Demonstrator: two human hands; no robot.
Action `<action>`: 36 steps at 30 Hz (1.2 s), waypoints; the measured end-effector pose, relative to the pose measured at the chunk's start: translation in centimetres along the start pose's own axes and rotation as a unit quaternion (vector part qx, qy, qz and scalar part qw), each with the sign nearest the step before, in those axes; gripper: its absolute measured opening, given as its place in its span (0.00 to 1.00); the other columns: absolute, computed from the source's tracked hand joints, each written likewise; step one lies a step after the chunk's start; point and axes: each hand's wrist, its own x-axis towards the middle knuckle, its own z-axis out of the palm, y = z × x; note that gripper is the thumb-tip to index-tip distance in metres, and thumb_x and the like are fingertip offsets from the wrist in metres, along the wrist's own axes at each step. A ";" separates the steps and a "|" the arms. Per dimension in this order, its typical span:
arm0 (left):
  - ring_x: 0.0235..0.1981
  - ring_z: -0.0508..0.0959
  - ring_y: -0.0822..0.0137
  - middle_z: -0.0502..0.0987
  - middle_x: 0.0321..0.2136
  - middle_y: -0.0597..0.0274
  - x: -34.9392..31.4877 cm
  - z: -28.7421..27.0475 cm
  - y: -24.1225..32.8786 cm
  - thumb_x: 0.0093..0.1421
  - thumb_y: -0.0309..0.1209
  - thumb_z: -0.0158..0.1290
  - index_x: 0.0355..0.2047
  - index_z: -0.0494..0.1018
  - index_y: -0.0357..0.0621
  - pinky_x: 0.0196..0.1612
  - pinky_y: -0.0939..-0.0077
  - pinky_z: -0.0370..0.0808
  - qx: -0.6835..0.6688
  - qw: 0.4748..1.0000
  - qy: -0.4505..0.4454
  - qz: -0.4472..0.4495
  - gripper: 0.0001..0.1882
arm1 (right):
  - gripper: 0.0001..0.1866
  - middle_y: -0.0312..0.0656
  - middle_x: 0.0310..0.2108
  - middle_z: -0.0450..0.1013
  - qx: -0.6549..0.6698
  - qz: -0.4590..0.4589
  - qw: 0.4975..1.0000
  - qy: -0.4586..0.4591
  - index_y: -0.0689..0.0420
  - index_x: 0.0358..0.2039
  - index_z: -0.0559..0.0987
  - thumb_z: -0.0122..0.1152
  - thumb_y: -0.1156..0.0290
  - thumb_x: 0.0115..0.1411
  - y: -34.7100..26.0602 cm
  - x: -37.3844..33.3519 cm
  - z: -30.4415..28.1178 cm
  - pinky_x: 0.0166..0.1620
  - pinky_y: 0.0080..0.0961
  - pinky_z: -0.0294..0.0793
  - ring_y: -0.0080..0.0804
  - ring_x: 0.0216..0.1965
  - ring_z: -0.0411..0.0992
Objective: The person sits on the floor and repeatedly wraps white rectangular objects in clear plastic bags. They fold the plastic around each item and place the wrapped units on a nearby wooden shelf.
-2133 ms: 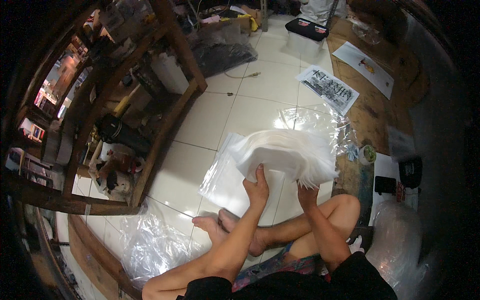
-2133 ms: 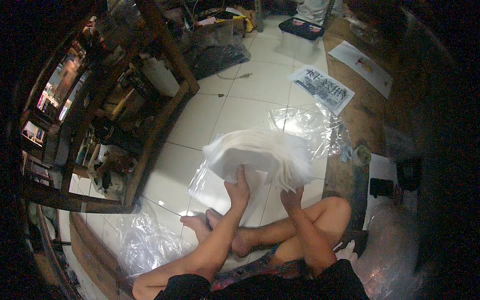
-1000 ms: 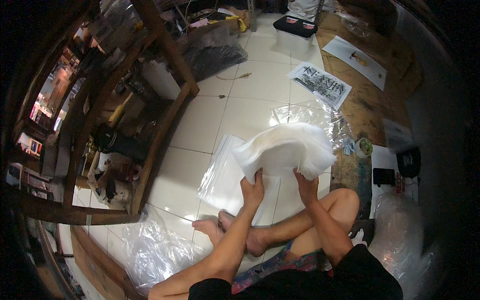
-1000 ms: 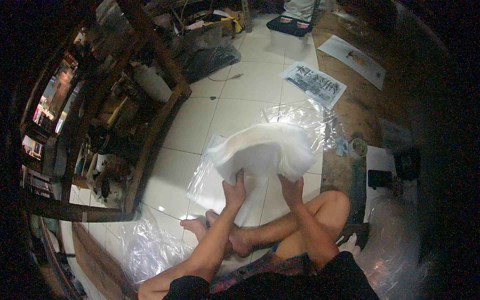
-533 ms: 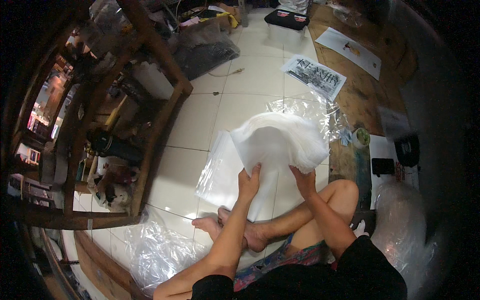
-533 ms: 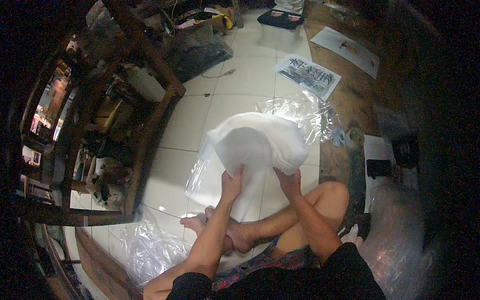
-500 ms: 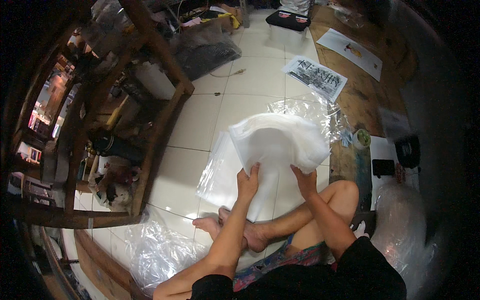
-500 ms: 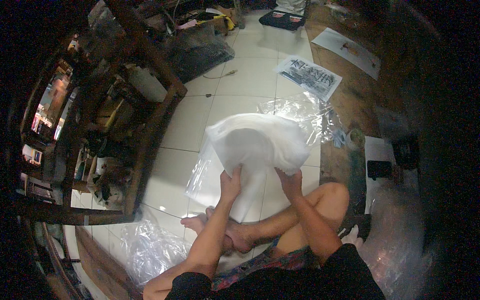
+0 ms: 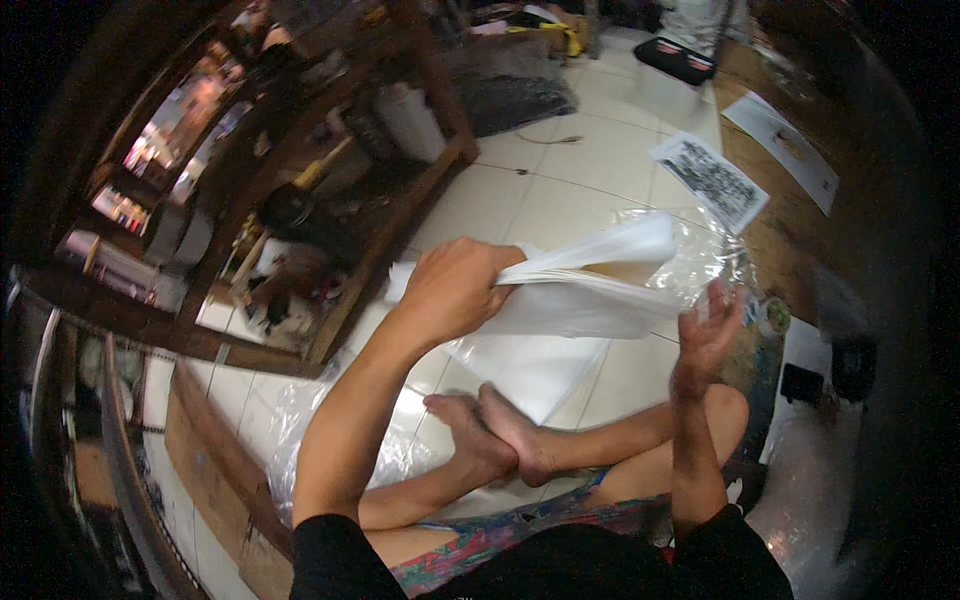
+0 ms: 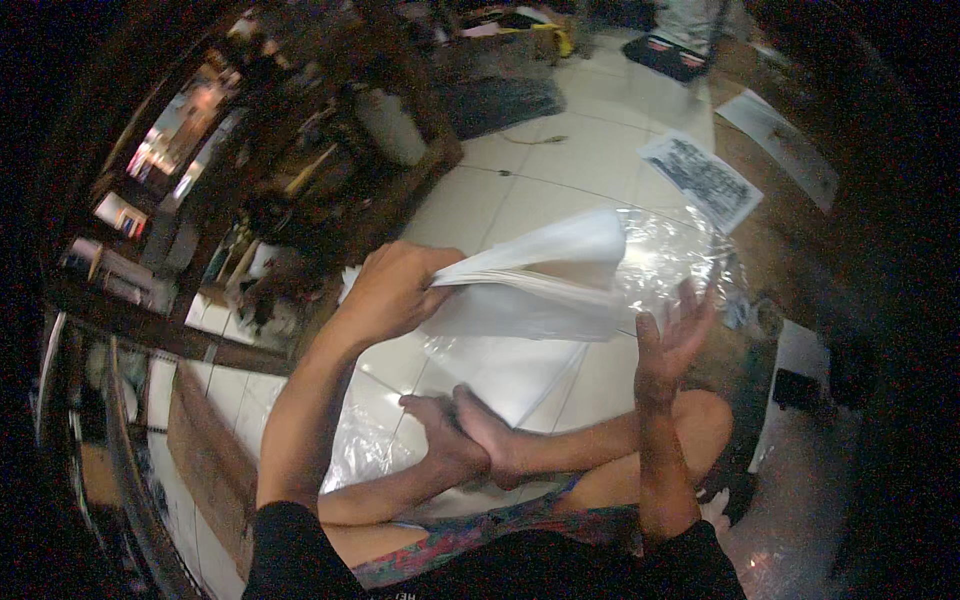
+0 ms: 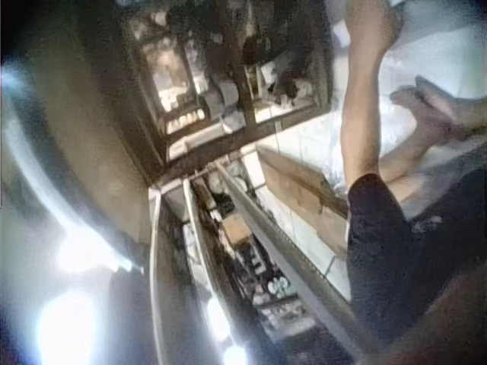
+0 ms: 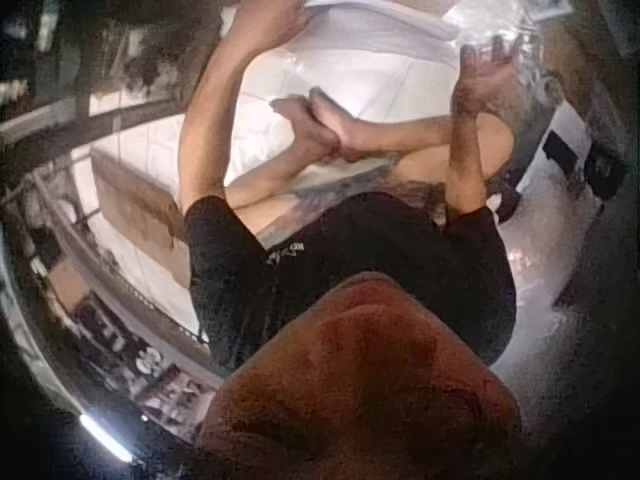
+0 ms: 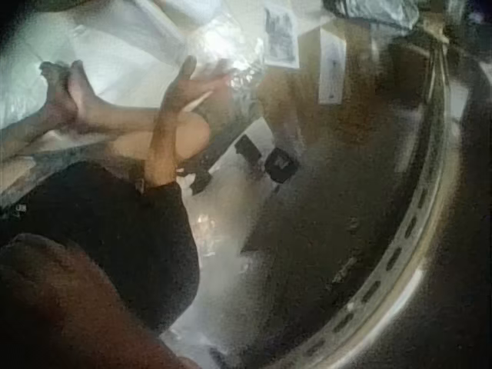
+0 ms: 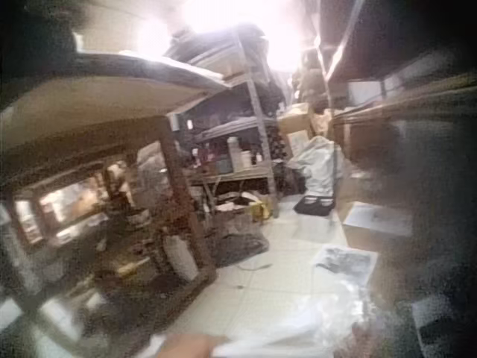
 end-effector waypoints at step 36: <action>0.60 0.61 0.56 0.66 0.57 0.55 -25.5 17.4 -5.7 0.62 0.54 0.39 0.59 0.61 0.47 0.63 0.55 0.55 -0.420 0.718 0.508 -0.225 0.32 | 0.32 0.48 0.37 0.73 -0.261 -0.201 0.650 -0.685 0.65 0.50 0.70 0.65 0.54 0.52 -28.6 -5.5 33.4 0.49 0.35 0.69 0.37 0.39 0.73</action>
